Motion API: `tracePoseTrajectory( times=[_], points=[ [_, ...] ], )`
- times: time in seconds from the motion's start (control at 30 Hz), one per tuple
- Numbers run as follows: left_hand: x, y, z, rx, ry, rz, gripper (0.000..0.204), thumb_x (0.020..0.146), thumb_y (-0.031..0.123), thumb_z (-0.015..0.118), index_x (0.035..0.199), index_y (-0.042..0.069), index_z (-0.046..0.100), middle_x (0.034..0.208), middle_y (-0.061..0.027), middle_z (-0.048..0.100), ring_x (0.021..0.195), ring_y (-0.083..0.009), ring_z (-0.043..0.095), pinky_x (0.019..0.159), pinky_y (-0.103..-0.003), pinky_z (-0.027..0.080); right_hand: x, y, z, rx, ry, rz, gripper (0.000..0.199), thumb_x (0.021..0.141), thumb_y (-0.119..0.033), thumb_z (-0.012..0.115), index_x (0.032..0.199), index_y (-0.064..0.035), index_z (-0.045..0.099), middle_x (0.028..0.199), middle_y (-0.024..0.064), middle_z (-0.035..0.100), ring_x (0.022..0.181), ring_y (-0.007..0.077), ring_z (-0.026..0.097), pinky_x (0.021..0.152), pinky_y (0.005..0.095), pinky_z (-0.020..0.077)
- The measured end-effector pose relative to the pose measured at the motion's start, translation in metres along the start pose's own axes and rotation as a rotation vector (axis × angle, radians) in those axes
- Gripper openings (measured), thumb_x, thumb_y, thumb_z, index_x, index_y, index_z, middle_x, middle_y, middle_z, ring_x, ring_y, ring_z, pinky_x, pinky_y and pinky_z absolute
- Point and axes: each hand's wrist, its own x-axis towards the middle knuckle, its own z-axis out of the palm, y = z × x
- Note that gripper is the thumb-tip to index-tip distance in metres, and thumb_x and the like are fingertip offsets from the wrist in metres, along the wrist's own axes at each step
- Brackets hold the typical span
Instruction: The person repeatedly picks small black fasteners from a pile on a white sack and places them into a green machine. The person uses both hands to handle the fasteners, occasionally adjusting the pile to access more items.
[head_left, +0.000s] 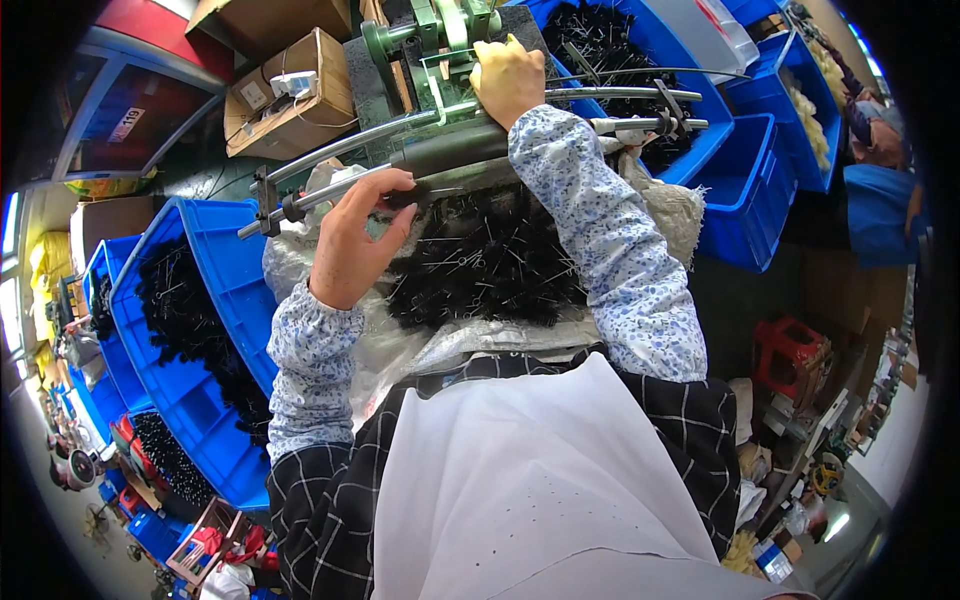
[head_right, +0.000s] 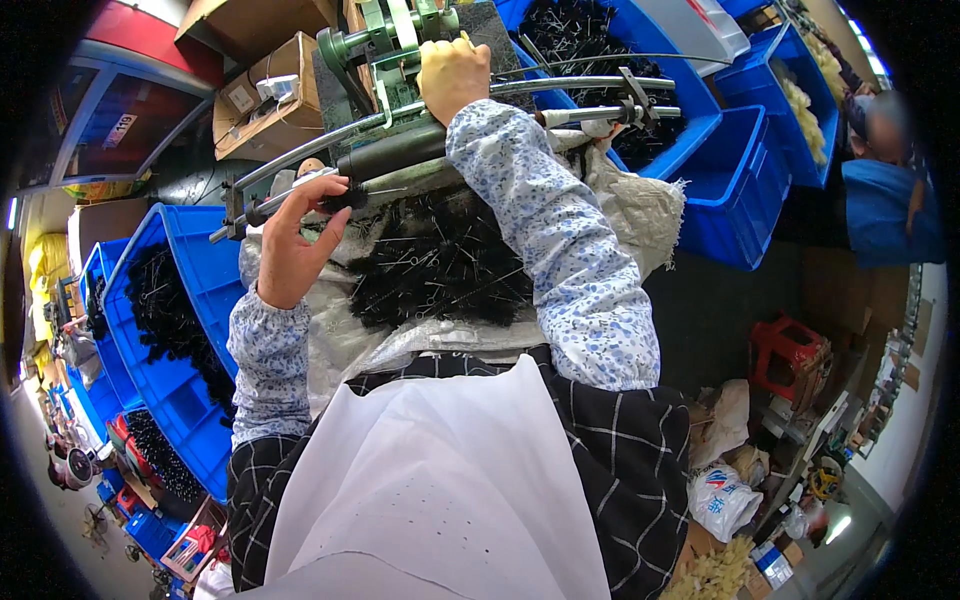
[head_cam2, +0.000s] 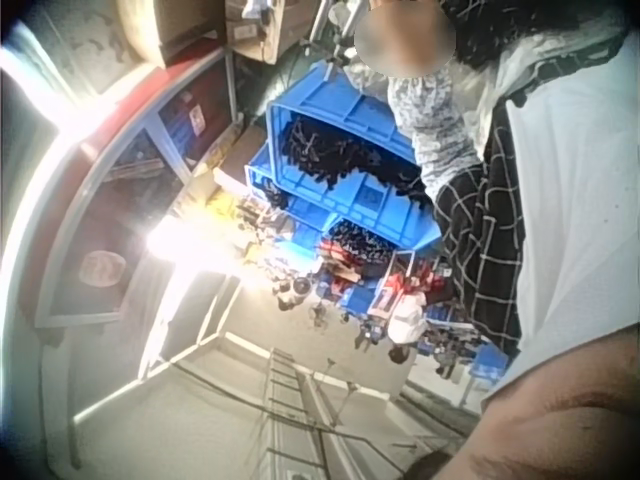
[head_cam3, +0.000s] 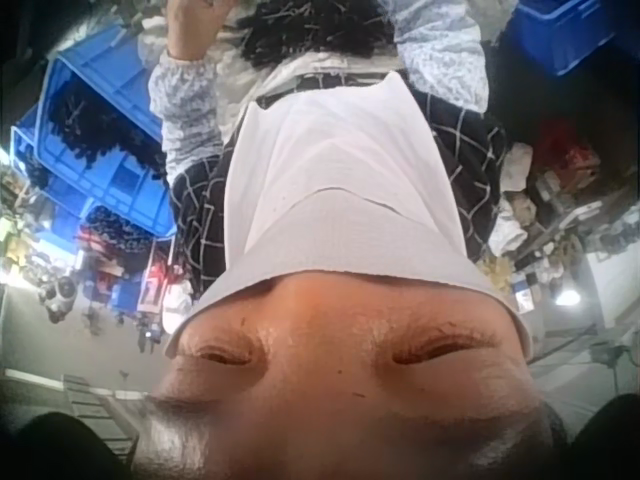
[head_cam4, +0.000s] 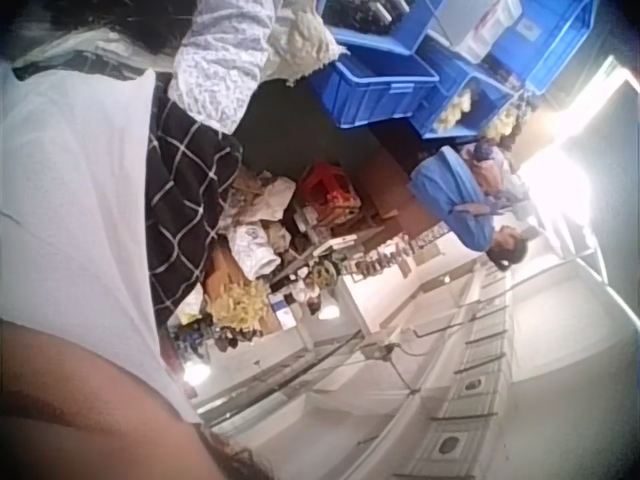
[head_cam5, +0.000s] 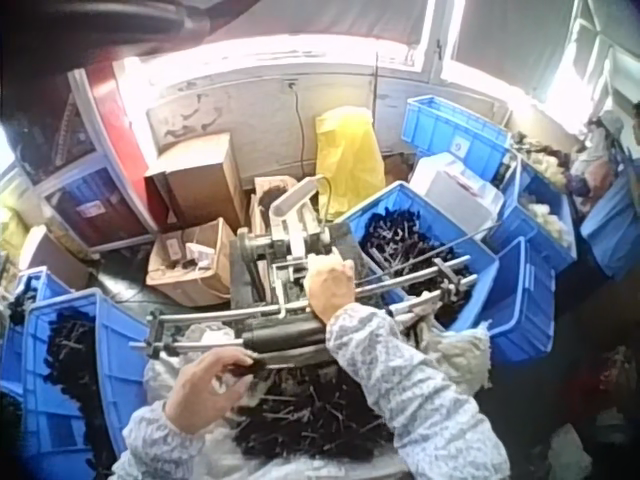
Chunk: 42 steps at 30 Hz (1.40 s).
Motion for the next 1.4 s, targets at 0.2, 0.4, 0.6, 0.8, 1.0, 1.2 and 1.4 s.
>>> tracePoseTrajectory(
  times=[0.2,0.4,0.6,0.8,1.0,1.2,1.4],
  points=[
    [-0.002,-0.005,-0.007,-0.051,0.028,-0.049,0.02,0.077,-0.002,0.061,0.096,0.003,0.056,0.107,-0.0091,0.063,0.084,-0.0159,0.061,0.075,-0.027,0.048,-0.003,0.061,-0.001,-0.067,0.092,-0.032,0.016,0.073,-0.021,0.059,0.085,-0.0117,0.064,0.081,0.0052,0.066,0.086,0.0245,0.061,0.07,0.0417,0.0436],
    [0.004,-0.008,-0.001,-0.118,-0.015,-0.087,0.017,0.079,-0.001,0.059,0.094,0.002,0.053,0.107,-0.0076,0.064,0.084,-0.0135,0.061,0.073,-0.025,0.048,0.018,0.115,0.003,-0.103,-0.095,-0.007,0.021,0.083,-0.026,0.056,0.097,-0.0142,0.066,0.091,0.0096,0.065,0.084,0.0271,0.062,0.075,0.0394,0.0491],
    [0.011,-0.008,0.008,-0.19,-0.067,-0.045,0.019,0.079,-0.007,0.059,0.095,0.001,0.052,0.106,-0.0101,0.062,0.09,-0.0122,0.059,0.083,-0.026,0.048,0.028,0.122,-0.049,-0.152,-0.085,0.095,0.017,0.08,-0.026,0.056,0.081,-0.0164,0.07,0.081,0.0054,0.065,0.082,0.0263,0.061,0.072,0.0384,0.0479],
    [0.021,-0.007,0.044,-0.226,0.041,-0.095,0.018,0.081,-0.005,0.059,0.096,0.001,0.052,0.109,-0.0108,0.062,0.091,-0.0123,0.06,0.082,-0.026,0.049,-0.028,0.048,-0.095,0.469,-0.39,-0.028,0.026,0.087,-0.014,0.055,0.111,-0.0066,0.058,0.097,0.0115,0.063,0.084,0.0262,0.062,0.076,0.0352,0.0492],
    [0.012,-0.011,0.044,-0.25,0.016,-0.116,0.039,0.081,-0.002,0.061,0.116,0.003,0.045,0.115,-0.0121,0.057,0.094,-0.0172,0.061,0.083,-0.028,0.048,-0.074,-0.013,-0.089,0.723,-0.503,-0.077,0.029,0.084,-0.019,0.056,0.111,-0.0116,0.061,0.101,0.0123,0.065,0.089,0.0279,0.063,0.08,0.038,0.0489],
    [-0.048,-0.052,0.023,0.188,-0.584,-0.207,0.047,0.079,0.013,0.065,0.119,0.004,0.042,0.113,-0.0187,0.053,0.101,-0.0319,0.056,0.085,-0.039,0.045,-0.015,0.051,-0.03,-0.031,-0.023,-0.012,0.023,0.081,-0.01,0.057,0.102,-0.0139,0.065,0.083,0.0053,0.063,0.078,0.0221,0.06,0.071,0.0344,0.0487],
    [-0.06,-0.06,0.023,0.307,-0.72,-0.259,0.038,0.082,0.016,0.06,0.113,0.004,0.044,0.106,-0.0208,0.057,0.098,-0.0383,0.055,0.083,-0.043,0.044,0.002,0.052,-0.013,-0.099,-0.062,-0.05,0.024,0.084,-0.012,0.051,0.1,-0.0183,0.067,0.083,0.0047,0.063,0.083,0.0211,0.061,0.074,0.0358,0.0486]
  ],
)
